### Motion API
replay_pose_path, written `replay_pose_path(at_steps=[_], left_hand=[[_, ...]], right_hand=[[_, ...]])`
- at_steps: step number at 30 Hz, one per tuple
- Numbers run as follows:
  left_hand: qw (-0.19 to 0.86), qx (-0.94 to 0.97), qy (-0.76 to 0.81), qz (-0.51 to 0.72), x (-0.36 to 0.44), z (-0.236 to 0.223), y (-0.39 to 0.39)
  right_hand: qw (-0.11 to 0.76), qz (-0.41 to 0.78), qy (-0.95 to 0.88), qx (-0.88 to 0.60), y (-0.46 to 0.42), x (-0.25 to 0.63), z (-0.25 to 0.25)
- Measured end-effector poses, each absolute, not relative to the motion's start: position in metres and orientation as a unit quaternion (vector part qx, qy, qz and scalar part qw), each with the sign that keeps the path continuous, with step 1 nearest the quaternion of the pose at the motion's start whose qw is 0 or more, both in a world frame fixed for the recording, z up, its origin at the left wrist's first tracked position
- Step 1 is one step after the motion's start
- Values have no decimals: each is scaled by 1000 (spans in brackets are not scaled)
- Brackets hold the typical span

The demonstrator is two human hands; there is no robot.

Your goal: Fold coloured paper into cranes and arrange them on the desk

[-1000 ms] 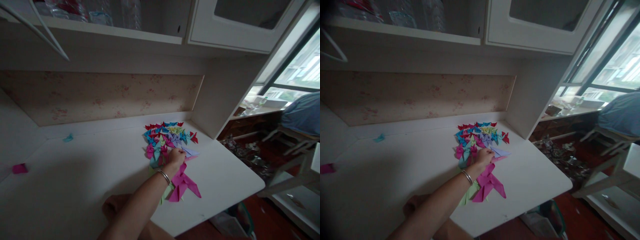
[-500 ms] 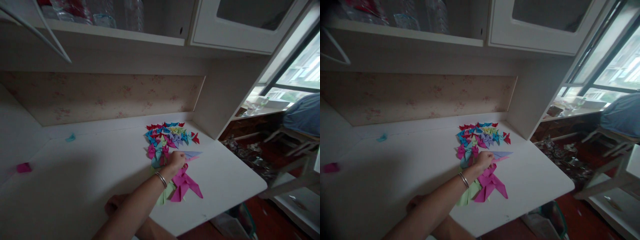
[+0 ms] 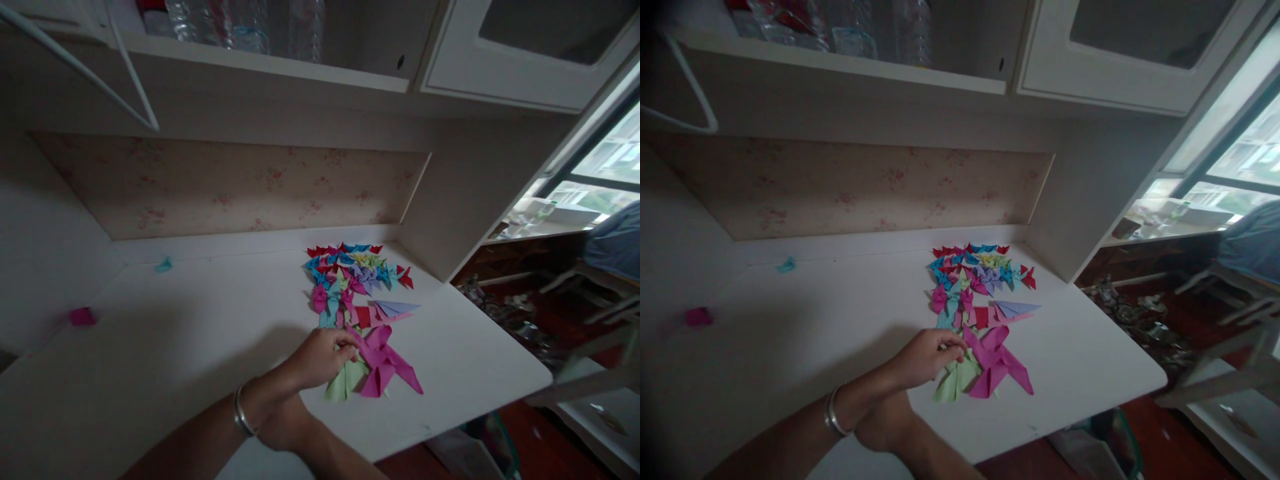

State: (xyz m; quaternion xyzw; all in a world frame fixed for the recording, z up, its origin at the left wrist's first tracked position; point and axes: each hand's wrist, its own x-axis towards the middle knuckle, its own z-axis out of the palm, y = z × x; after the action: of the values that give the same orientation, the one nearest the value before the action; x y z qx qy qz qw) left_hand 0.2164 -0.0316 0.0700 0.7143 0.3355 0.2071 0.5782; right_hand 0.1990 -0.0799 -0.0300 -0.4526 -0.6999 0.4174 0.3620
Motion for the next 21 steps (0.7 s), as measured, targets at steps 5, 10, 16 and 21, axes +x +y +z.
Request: replay_pose_path(at_steps=[5,10,16,21], left_hand=[[529,669,419,312,139,58,-26],[493,618,493,363,86,41,-14],[526,534,527,401,61,24,-9],[548,489,516,440,50,22,-3]], right_hand=[[343,327,-728,-495,-79,196,-15],[351,319,-711,-520,-79,184,-3],[401,447,-603,-526,-59,157,-7],[470,584,-479,-457,-33,137,-7]])
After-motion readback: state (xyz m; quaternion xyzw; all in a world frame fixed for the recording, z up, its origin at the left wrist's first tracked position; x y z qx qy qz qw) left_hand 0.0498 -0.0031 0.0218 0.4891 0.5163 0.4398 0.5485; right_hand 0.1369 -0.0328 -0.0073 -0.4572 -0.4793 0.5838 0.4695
